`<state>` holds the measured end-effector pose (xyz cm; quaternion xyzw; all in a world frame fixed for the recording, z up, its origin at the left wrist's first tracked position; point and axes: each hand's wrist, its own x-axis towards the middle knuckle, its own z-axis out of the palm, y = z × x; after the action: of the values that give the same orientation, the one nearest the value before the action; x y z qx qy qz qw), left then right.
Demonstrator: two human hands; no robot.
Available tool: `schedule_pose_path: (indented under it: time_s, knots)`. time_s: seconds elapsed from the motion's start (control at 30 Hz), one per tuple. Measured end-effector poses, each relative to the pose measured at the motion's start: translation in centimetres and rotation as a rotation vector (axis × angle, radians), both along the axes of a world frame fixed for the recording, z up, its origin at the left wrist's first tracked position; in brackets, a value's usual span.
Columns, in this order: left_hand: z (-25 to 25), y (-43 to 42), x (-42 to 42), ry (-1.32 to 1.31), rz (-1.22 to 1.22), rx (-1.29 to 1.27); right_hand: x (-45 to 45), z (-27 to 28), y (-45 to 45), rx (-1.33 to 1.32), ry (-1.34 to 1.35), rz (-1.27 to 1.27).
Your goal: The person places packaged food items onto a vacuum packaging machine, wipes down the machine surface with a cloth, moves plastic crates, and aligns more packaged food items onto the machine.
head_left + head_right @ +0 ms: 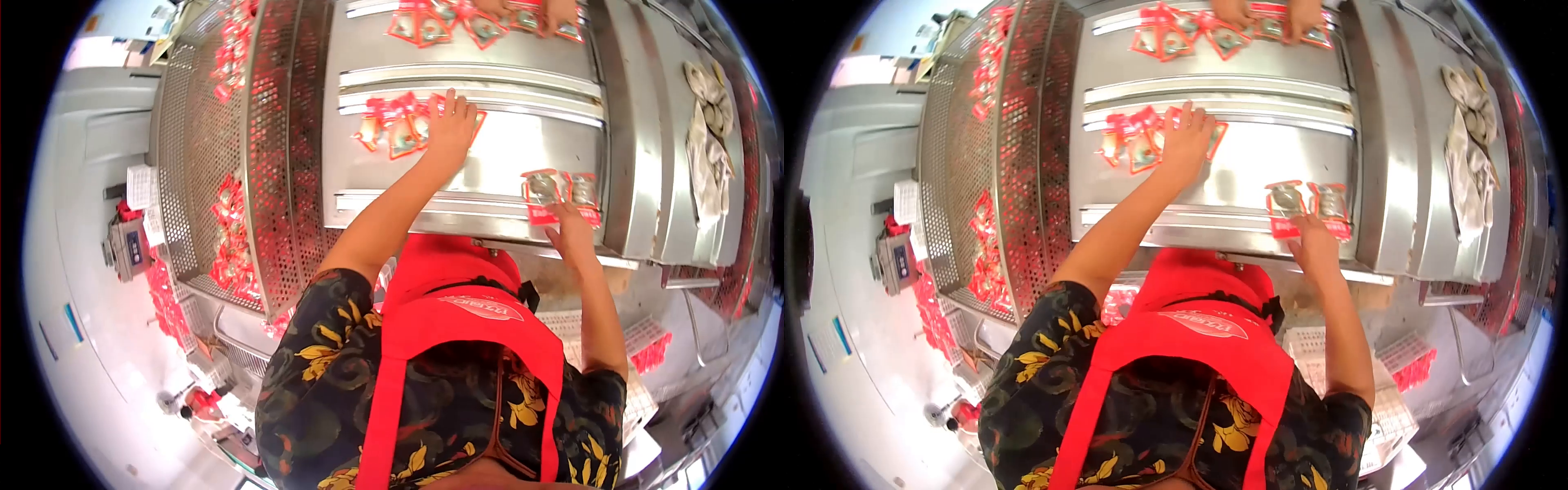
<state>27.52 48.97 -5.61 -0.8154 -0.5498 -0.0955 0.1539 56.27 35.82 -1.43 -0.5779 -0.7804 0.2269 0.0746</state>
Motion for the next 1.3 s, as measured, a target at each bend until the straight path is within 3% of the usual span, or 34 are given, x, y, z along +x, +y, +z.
schedule_pose_path:
  time_s: [0.07, 0.13, 0.2, 0.27, 0.33, 0.4, 0.47, 0.5, 0.57, 0.67, 0.73, 0.77, 0.8, 0.87, 0.97, 1.03, 1.07, 1.13, 1.2, 1.3]
  knots:
    - [0.0, 1.1, -1.5, -0.049, -0.006, -0.079, -1.4, 0.9, 0.8, 0.009, 0.022, -0.051]
    - [-0.1, 1.3, -1.0, -0.091, 0.004, -0.367, -2.9, 0.9, 1.6, -0.367, 0.303, -0.289]
    - [-0.2, -0.3, 0.3, -0.158, -0.036, -0.402, -3.6, -3.0, 2.0, -0.383, 0.559, -0.275]
    - [0.1, -2.6, 1.7, -0.382, 0.122, -0.630, -6.8, -1.3, 3.3, -0.609, 0.792, -0.498]
    - [-0.2, -4.7, 1.9, -0.535, 0.100, -0.682, -8.9, -2.2, 4.4, -0.799, 0.784, -0.678]
    - [-1.5, -5.2, 1.1, -0.680, 0.098, -0.737, -10.3, -4.3, 5.2, -0.855, 0.827, -0.788]
    - [-3.5, -5.0, -0.7, -1.050, 0.154, -0.948, -10.8, -5.9, 5.9, -0.832, 0.887, -0.816]
    - [-5.4, -4.9, -1.7, -1.051, 0.144, -0.960, -10.9, -6.4, 6.1, -0.817, 0.947, -0.811]
    - [-8.8, -4.6, -3.0, -1.302, 0.212, -1.123, -11.2, -6.6, 6.6, -0.837, 0.949, -0.835]
    - [-7.2, -4.8, -2.9, -1.310, 0.281, -1.178, -11.3, -7.1, 7.0, -0.859, 0.915, -0.864]
    - [-6.2, -4.7, -2.9, -1.367, 0.295, -1.233, -11.0, -7.4, 7.0, -0.796, 0.776, -0.742]
    - [-6.2, -4.5, -3.3, -1.370, 0.303, -1.187, -10.4, -9.6, 6.7, -0.453, 0.517, -0.612]
    - [-6.5, -4.5, -3.5, -1.372, 0.312, -1.142, -10.3, -10.4, 6.6, -0.456, 0.515, -0.622]
    - [-7.0, -4.4, -3.4, -1.359, 0.281, -1.159, -10.1, -11.9, 6.5, 0.049, 0.294, -0.401]
    - [-7.4, -4.2, -3.3, -1.264, 0.251, -1.139, -10.6, -8.8, 6.9, -0.297, 0.310, -0.522]
    - [-7.1, -4.1, -3.3, -1.382, 0.254, -1.149, -11.0, -5.8, 7.5, -0.585, 0.307, -0.564]
    - [-6.7, -4.2, -3.2, -1.375, 0.250, -1.154, -11.1, -6.1, 7.4, -0.585, 0.311, -0.571]
    - [-5.0, -4.2, -2.9, -1.588, 0.337, -1.209, -10.9, -7.1, 7.4, -0.208, 0.194, -0.457]
    - [-5.2, -4.5, -2.7, -1.560, 0.348, -1.200, -10.5, -7.6, 7.5, -0.191, 0.210, -0.439]
    - [-5.0, -6.1, -2.5, -1.511, 0.308, -1.270, -9.4, -7.1, 7.3, -0.402, 0.183, -0.387]
